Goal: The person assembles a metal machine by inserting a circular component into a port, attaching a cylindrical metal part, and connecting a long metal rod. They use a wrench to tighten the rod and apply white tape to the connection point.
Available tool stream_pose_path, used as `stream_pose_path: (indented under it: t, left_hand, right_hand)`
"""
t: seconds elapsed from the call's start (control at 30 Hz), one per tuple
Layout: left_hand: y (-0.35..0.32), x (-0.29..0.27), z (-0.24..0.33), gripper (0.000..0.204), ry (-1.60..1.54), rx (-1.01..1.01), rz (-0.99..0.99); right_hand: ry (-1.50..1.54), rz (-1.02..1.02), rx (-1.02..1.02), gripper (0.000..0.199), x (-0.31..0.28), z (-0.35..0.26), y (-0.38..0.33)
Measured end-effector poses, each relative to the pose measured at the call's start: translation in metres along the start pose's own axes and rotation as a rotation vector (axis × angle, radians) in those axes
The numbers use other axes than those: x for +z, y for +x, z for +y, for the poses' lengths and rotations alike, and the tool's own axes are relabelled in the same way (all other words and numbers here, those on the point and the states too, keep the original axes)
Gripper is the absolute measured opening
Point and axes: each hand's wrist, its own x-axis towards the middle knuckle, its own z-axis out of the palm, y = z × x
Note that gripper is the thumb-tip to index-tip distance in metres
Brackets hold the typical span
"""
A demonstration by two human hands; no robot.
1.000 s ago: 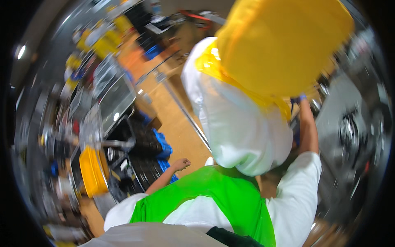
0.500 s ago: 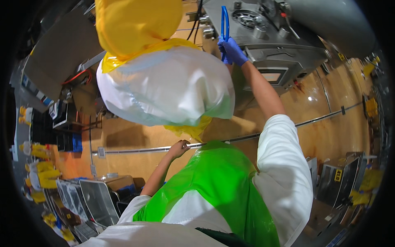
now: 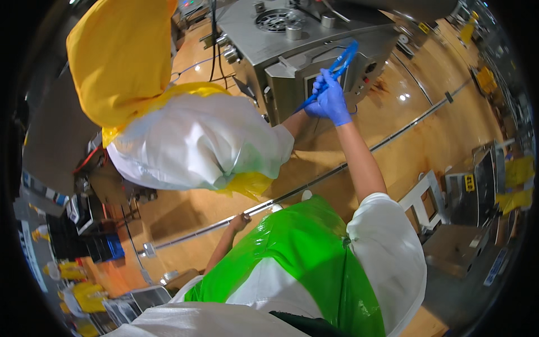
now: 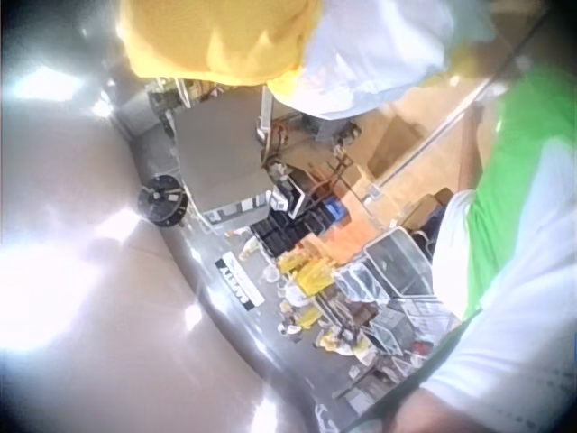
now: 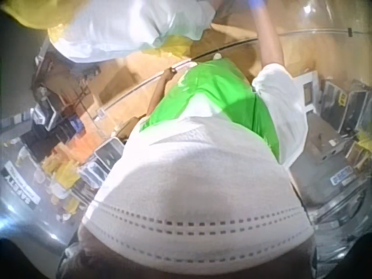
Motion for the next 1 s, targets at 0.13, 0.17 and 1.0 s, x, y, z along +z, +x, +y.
stream_pose_path:
  t: [0.13,0.17,1.0]
  left_hand:
    - [0.024,-0.003,-0.008,0.026,-0.151,0.077,0.079]
    - [0.041,-0.018,0.02,0.024,-0.226,0.163,0.133]
    - [0.385,-0.268,0.499,0.016,-2.103,-3.405,-1.002]
  right_hand:
    - [0.418,0.112,-0.025,0.05,-0.068,-0.04,-0.014]
    - [0.447,0.198,-0.13,0.057,-0.068,-0.051,-0.021]
    - [-1.259,2.011,-0.322,0.068,-0.355,-0.408,-0.607]
